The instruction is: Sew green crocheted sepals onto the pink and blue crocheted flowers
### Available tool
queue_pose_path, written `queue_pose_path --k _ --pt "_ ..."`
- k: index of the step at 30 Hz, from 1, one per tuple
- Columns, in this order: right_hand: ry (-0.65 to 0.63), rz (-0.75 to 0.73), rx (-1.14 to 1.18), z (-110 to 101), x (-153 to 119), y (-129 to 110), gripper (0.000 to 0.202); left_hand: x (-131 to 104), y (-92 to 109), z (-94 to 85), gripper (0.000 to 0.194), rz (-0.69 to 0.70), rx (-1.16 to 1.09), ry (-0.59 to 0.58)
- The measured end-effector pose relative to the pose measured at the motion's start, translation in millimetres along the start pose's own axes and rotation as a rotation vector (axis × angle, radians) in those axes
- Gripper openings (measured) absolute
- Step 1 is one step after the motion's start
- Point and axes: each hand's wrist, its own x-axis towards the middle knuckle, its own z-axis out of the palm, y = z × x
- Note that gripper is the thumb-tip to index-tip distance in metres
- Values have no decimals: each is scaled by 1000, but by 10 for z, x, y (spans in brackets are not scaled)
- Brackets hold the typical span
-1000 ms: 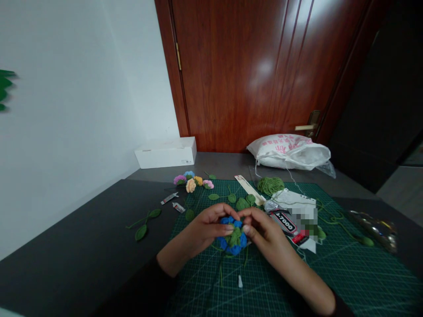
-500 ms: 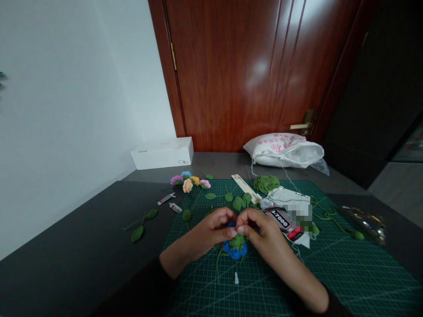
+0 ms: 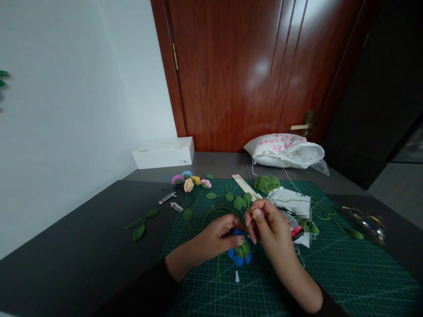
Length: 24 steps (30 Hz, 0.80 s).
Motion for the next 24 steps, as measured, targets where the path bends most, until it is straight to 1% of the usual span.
queue_pose_path --k 2,4,8,11,13,14,16,17,19,21,23,24 --pt "-47 82 145 7 32 35 30 13 -24 -8 33 -9 -36 7" --pt "-88 132 227 19 59 52 33 19 -14 -25 34 -3 -70 24" --pt "-87 154 291 3 97 21 36 0 87 -33 33 -50 -96 62" --pt "-94 150 282 -82 126 -6 34 -17 162 -24 32 -97 -98 110" --pt "-158 142 196 -155 138 -10 30 -19 178 -27 32 -102 -104 143" --pt "-204 125 118 -186 139 -9 26 -17 177 -31 31 -95 -106 157" --pt "-277 55 -87 -222 125 -11 15 -11 166 -38 30 -74 -104 175" --pt "-294 5 -188 -225 113 -15 10 -8 162 -39 30 -66 -98 182" --pt "-296 -102 -341 -203 81 -23 3 -3 162 -31 29 -66 -81 198" --pt "-280 -175 -415 -164 53 -26 9 3 167 -16 27 -81 -69 216" --pt "-264 -190 -425 -129 38 -19 14 11 164 -5 26 -94 -72 235" --pt "-250 -171 -401 -117 37 -12 14 16 157 -4 26 -92 -75 240"
